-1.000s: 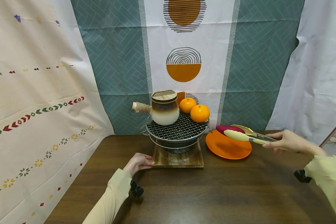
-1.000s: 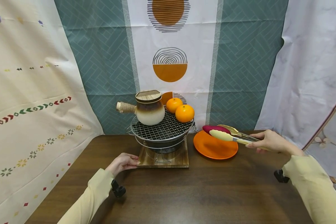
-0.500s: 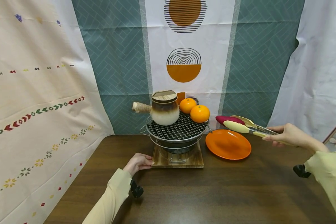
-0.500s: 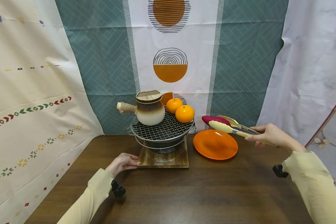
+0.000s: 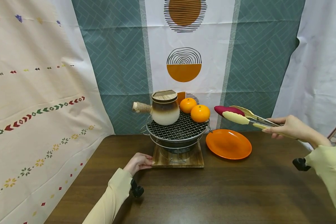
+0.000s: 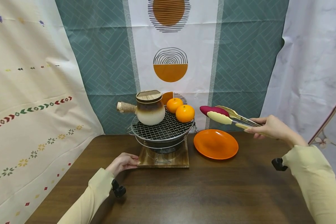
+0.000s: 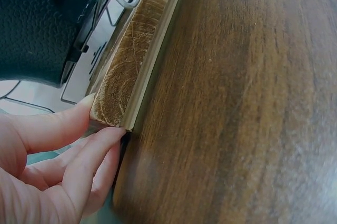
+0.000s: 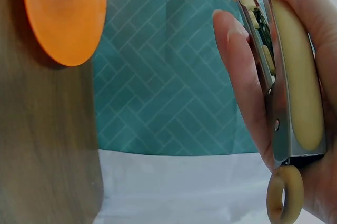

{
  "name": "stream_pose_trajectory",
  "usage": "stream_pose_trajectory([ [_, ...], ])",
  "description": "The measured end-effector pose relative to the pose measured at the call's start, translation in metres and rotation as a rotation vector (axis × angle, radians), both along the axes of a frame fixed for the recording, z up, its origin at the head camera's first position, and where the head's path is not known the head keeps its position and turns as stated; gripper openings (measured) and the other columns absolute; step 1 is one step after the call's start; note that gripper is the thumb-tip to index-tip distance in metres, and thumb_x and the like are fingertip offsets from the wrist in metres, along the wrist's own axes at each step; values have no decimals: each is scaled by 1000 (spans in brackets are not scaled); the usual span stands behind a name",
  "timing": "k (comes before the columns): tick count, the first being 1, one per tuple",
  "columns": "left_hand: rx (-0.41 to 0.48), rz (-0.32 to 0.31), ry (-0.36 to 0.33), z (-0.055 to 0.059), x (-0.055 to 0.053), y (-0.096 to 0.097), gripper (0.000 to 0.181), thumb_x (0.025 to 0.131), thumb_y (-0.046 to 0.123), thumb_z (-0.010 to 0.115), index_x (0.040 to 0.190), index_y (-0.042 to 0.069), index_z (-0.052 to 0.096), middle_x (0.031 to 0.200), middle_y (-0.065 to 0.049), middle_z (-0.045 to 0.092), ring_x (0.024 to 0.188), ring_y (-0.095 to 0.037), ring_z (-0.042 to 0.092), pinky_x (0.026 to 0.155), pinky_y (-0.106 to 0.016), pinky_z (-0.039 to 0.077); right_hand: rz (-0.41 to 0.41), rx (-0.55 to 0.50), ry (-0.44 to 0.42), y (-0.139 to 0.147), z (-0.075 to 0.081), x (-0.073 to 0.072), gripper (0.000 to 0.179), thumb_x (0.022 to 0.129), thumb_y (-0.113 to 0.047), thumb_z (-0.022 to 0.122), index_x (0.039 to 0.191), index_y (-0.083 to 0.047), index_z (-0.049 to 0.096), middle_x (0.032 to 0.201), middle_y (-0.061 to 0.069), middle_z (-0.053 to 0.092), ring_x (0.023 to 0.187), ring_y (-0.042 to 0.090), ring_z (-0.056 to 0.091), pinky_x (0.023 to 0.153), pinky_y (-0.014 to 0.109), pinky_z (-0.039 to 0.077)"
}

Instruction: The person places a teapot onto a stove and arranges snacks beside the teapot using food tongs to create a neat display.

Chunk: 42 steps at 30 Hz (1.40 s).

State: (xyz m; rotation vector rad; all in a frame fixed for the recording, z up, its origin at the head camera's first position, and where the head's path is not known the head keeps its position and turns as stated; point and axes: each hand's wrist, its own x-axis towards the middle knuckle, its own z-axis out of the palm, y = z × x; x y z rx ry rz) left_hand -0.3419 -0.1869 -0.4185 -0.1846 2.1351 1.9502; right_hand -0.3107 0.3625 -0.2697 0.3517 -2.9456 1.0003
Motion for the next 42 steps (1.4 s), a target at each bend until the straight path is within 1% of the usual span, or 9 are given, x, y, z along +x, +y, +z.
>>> stream_pose_trajectory([
  [4,4,-18,1,-10,-9,-3,34,76,-16,60,108,-19,52,92,-25,60,76,-27,62,74,-44,49,-2,11,6,0,6,2,75,82,-33,67,135,9,32,73,10,65,65,23,62,59,29,49],
  [5,32,-50,15,-18,-16,-7,32,75,-14,62,106,-18,54,90,-24,60,74,-27,62,71,-43,50,1,4,9,-1,8,2,75,83,-32,67,135,9,31,73,10,65,65,23,62,60,29,49],
  [8,42,-67,25,-22,-20,-10,32,74,-13,64,105,-19,54,90,-25,60,74,-27,62,71,-42,50,6,-10,23,-1,12,3,74,83,-30,67,135,8,32,73,11,65,65,24,62,61,28,50],
  [11,33,-53,22,-16,-15,-7,33,75,-14,63,106,-19,53,90,-25,60,74,-26,62,72,-43,50,15,-29,36,-4,16,4,73,82,-29,68,135,8,33,74,12,65,64,24,63,61,28,51],
  [12,7,-22,9,-8,-8,-3,35,76,-16,60,109,-20,51,90,-25,60,74,-26,62,74,-44,49,19,-39,37,-5,18,4,72,83,-28,68,135,8,33,75,13,65,64,25,63,61,28,51],
  [17,16,-20,6,3,1,0,33,78,-16,58,109,-21,50,82,-19,60,69,-21,62,72,-42,50,40,-66,45,-14,26,6,72,82,-28,68,134,8,34,75,13,65,64,25,62,59,30,51],
  [26,16,-8,-6,0,-2,0,32,76,-18,57,107,-20,51,78,-16,61,66,-20,61,70,-41,51,66,-58,50,-26,38,9,69,82,-27,68,135,3,36,78,14,65,66,25,62,60,30,51],
  [35,26,-20,-14,5,1,-1,33,77,-18,57,109,-21,49,80,-17,60,68,-20,61,72,-42,50,97,-42,45,-40,47,11,69,82,-27,69,135,2,37,81,12,65,68,25,63,61,29,50],
  [42,25,-14,-16,3,0,-1,33,77,-18,58,109,-20,50,79,-16,60,68,-21,61,72,-42,50,132,-44,34,-54,52,12,68,81,-27,70,134,2,39,78,11,65,67,24,62,61,31,51],
])
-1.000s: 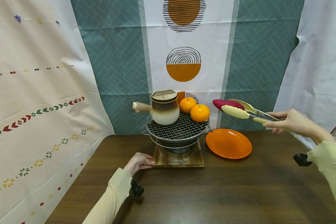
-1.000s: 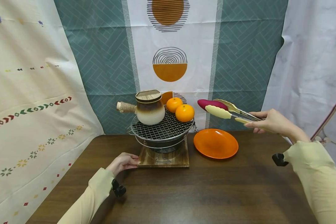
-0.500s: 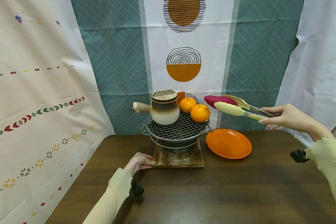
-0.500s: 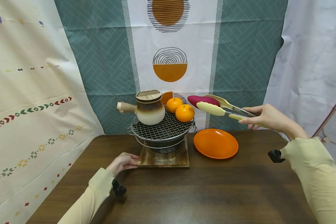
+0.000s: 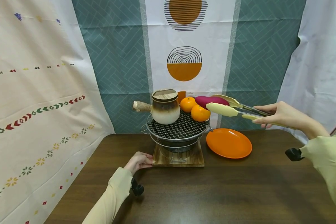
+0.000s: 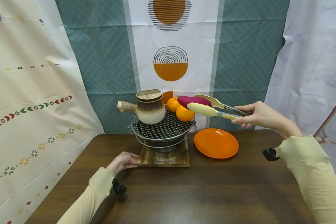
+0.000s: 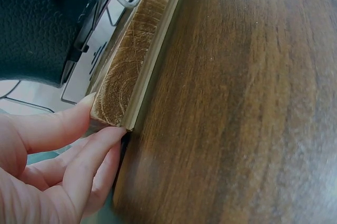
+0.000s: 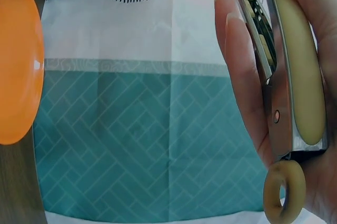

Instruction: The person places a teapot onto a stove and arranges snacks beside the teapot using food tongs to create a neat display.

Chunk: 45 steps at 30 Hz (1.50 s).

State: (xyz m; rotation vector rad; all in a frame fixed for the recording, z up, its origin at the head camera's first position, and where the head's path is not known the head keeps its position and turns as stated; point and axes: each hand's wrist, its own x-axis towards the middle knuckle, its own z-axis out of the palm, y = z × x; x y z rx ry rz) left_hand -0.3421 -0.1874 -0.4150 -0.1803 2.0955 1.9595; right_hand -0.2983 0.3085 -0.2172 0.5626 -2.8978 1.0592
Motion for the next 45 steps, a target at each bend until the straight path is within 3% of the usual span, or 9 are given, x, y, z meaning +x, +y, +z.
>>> stream_pose_trajectory([
  [15,-21,17,-4,0,1,1,33,76,-18,58,108,-20,51,82,-20,61,71,-23,62,72,-43,49,95,26,-18,-26,5,1,69,80,-27,70,136,-1,38,72,8,64,63,25,60,61,30,48],
  [18,-26,1,-1,-6,-5,-1,33,76,-17,59,108,-19,52,88,-24,60,75,-26,62,73,-43,49,105,50,-15,-30,6,1,69,80,-28,70,135,-1,39,73,6,65,64,24,60,63,31,47],
  [19,3,-34,16,-16,-13,-6,32,75,-15,62,106,-17,54,87,-24,60,74,-26,62,70,-42,50,108,58,-15,-31,6,1,69,80,-29,70,135,-1,39,74,6,65,64,23,60,65,32,47],
  [22,11,-42,14,-20,-17,-9,31,74,-14,64,104,-16,56,87,-24,61,74,-27,62,70,-41,51,108,81,-12,-35,6,0,69,80,-31,69,135,-1,40,74,4,65,65,22,61,69,33,46],
  [25,8,-34,12,-16,-13,-7,31,74,-14,64,105,-17,55,84,-22,61,72,-25,62,69,-40,51,111,94,-17,-38,5,-1,70,80,-33,70,135,-2,40,74,4,65,65,22,61,72,34,45],
  [30,-11,-6,-8,3,2,1,34,77,-17,58,110,-21,48,81,-19,61,71,-22,61,74,-43,49,152,96,-14,-45,6,-3,69,80,-32,69,135,-1,40,76,2,66,65,21,61,75,33,46],
  [37,-12,0,1,-5,-2,-1,33,76,-15,62,107,-19,52,86,-23,61,73,-25,62,73,-42,49,197,85,-21,-54,5,-5,70,79,-28,71,134,2,40,75,3,66,63,21,61,69,30,49],
  [41,15,-50,22,-11,-7,-5,32,73,-13,65,103,-18,55,85,-24,61,74,-26,62,70,-41,51,201,80,-35,-59,3,-6,70,77,-28,73,132,2,42,77,4,66,62,22,61,65,31,50],
  [45,-25,1,-1,-5,-3,-1,34,76,-15,62,108,-19,52,85,-22,61,74,-24,62,72,-42,50,214,82,-33,-65,0,-9,70,76,-29,74,131,2,44,79,4,65,61,22,61,63,31,51],
])
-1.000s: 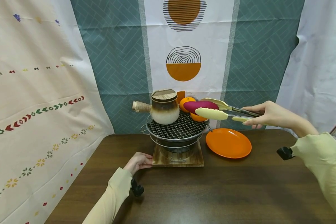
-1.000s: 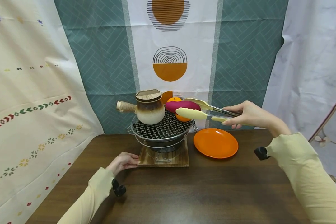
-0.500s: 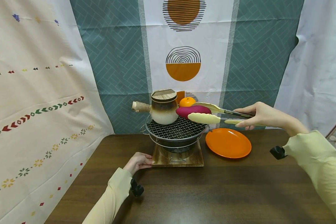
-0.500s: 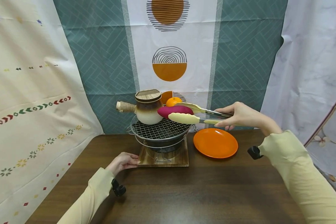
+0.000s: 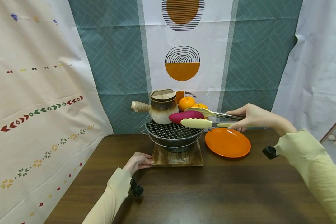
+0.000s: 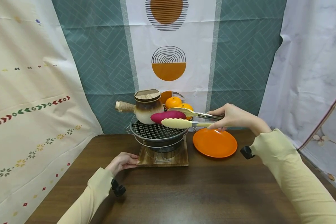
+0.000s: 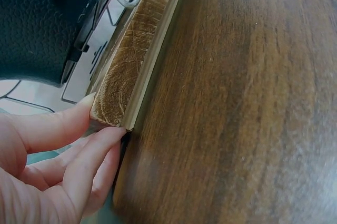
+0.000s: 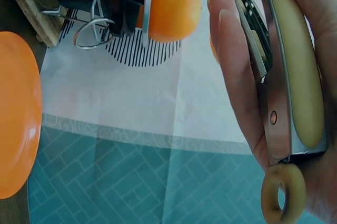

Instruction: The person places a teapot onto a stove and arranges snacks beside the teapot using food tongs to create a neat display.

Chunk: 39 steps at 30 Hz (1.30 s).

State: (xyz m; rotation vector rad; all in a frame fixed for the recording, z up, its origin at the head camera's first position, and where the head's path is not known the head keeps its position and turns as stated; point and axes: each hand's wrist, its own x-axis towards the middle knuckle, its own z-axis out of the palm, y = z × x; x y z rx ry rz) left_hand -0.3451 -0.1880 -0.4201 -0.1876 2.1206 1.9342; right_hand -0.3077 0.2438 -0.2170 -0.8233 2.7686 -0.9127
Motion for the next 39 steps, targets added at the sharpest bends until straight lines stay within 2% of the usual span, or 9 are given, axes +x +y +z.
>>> stream_pose_trajectory([
  [5,15,8,-8,5,4,1,34,77,-17,59,109,-20,50,80,-17,61,68,-20,61,71,-41,50,37,-1,-15,-7,-3,-4,72,76,-30,74,131,4,43,62,6,60,59,23,59,62,34,52],
  [8,27,0,-9,5,4,1,33,77,-17,59,109,-20,51,78,-16,61,67,-20,61,71,-41,50,53,-4,-17,-10,-5,-6,72,75,-30,74,130,5,43,59,8,57,57,23,59,62,34,52],
  [15,22,-1,5,5,5,0,33,77,-17,59,108,-20,51,78,-15,61,67,-19,61,71,-41,50,85,-13,-44,-17,-8,-10,70,76,-28,74,130,5,43,61,7,58,56,23,58,60,32,52],
  [19,20,4,6,5,6,1,32,77,-17,59,108,-19,51,78,-16,61,67,-19,61,70,-41,50,76,2,-43,-20,-9,-12,70,75,-29,74,130,3,45,61,6,59,55,23,57,60,31,51],
  [29,4,24,-13,5,3,1,30,77,-16,59,106,-18,53,78,-18,61,67,-19,61,69,-39,51,85,56,10,-25,-13,-16,71,74,-34,74,128,3,47,58,4,58,51,20,55,59,31,48],
  [39,9,10,-8,6,5,2,31,76,-17,60,106,-19,52,78,-18,61,67,-20,61,70,-41,50,89,80,26,-27,-17,-20,72,74,-36,74,129,3,47,57,2,58,51,20,55,55,28,46],
])
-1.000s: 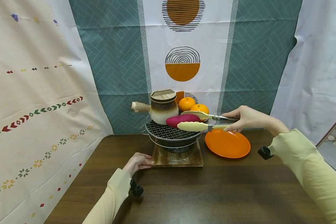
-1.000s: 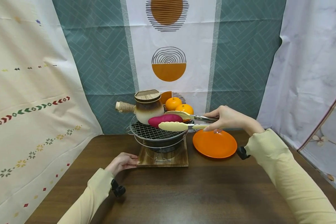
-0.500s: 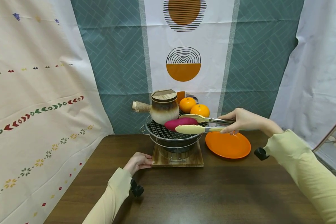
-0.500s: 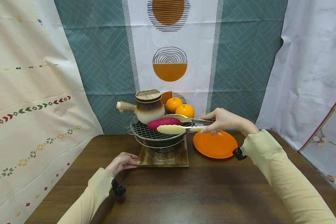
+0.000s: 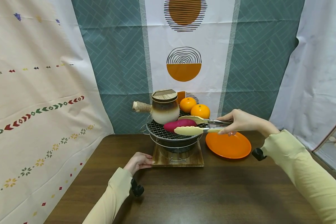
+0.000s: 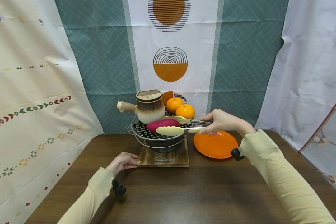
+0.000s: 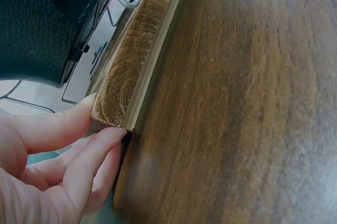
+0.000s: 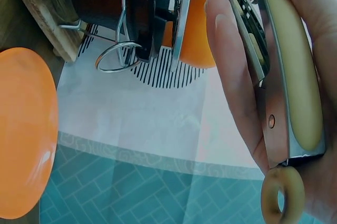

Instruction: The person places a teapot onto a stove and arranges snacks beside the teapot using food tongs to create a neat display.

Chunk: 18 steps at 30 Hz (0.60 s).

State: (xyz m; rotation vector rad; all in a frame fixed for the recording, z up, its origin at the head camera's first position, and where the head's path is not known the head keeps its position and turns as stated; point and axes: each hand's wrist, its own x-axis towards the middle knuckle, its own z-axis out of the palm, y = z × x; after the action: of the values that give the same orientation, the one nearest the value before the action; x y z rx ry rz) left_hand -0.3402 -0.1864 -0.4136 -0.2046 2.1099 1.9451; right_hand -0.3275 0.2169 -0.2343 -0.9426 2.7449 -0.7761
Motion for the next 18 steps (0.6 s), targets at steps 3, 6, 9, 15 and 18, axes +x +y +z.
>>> stream_pose_trajectory([
  [3,6,-1,1,0,0,0,31,77,-17,58,107,-20,51,76,-16,61,67,-19,60,71,-40,50,3,-1,-6,-1,1,0,72,74,-36,74,129,3,47,57,3,58,52,20,54,55,29,47],
  [6,8,0,5,0,-1,0,31,77,-17,57,107,-20,51,75,-15,61,67,-19,60,71,-40,50,1,-6,-14,-2,1,0,72,74,-35,74,129,3,47,58,4,59,52,21,54,56,30,48],
  [9,10,2,9,-1,-1,-1,31,77,-17,58,107,-20,51,77,-16,61,67,-19,60,72,-41,50,-1,-12,-25,-3,1,-1,72,75,-35,74,129,4,46,59,5,59,52,21,54,56,32,48],
  [15,8,18,11,-4,-1,-1,32,75,-17,61,106,-19,53,79,-18,61,67,-20,60,71,-41,50,-2,-8,-32,-2,-1,0,71,75,-35,73,129,3,46,59,3,59,53,21,54,55,31,47],
  [18,7,28,10,-4,-1,0,31,75,-17,61,105,-19,54,80,-20,61,66,-20,60,70,-41,51,-4,-4,-27,-2,-1,0,72,75,-35,73,129,3,46,59,4,59,52,21,53,54,30,46],
])
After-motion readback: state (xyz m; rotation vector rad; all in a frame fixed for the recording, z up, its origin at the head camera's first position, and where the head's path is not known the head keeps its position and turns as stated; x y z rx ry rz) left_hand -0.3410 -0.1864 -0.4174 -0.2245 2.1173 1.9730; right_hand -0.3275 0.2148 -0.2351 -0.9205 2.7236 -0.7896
